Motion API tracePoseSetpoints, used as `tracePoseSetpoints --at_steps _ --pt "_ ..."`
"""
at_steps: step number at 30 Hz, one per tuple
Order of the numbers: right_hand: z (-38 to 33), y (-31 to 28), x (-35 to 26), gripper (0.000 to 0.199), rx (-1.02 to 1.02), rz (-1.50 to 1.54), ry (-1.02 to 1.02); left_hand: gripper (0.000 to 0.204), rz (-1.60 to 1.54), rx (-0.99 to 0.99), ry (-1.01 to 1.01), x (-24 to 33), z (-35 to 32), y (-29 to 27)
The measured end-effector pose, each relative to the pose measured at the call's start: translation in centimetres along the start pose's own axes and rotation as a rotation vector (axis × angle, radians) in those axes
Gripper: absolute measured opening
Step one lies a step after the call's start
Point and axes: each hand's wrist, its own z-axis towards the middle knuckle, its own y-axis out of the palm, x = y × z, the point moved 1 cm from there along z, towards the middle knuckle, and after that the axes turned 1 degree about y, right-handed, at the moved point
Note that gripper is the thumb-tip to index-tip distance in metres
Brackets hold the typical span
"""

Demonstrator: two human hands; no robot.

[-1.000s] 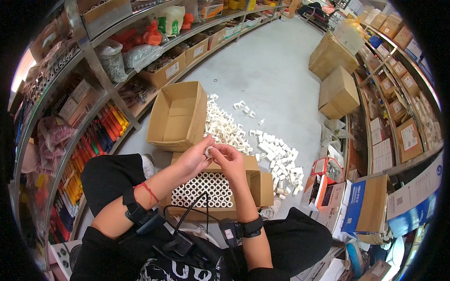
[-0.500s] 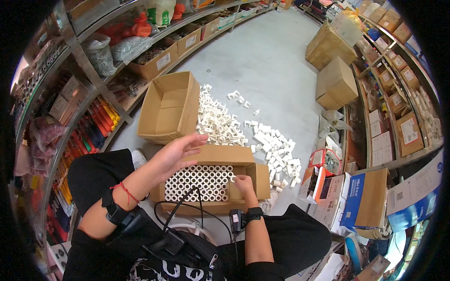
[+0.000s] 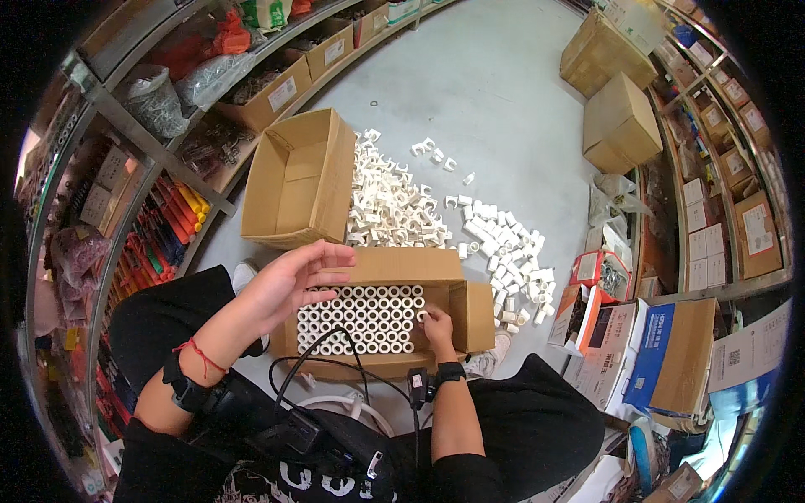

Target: The person sits on the floor and picks up small white plastic cylindrical parts, connecting them together by hand. The person then places the assembled parts into a cardboard box.

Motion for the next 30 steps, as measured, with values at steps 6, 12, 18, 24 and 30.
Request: tracePoseSetpoints --at_steps 6,12,18,24,30 --pt "0.0 0.5 -0.1 0.019 0.064 -0.003 0.000 0.040 0.006 0.033 -0.017 0.0 0.2 -0.2" --pt "0.2 0.7 0.3 0.021 0.044 -0.078 0.027 0.039 0.033 0.044 -0.024 0.2 0.0 -0.1" --pt "0.9 0.4 1.3 0.022 0.010 -0.040 -0.055 0.039 0.035 0.035 -0.020 0.2 -0.1 -0.1" --pt "1.0 0.7 1.5 0.027 0.005 -0.088 -0.029 0.039 0.030 0.044 -0.017 -0.1 -0.1 -0.3" --pt "1.5 0.7 2.0 0.027 0.006 -0.129 -0.056 0.039 0.033 0.040 -0.019 0.1 -0.3 -0.4"
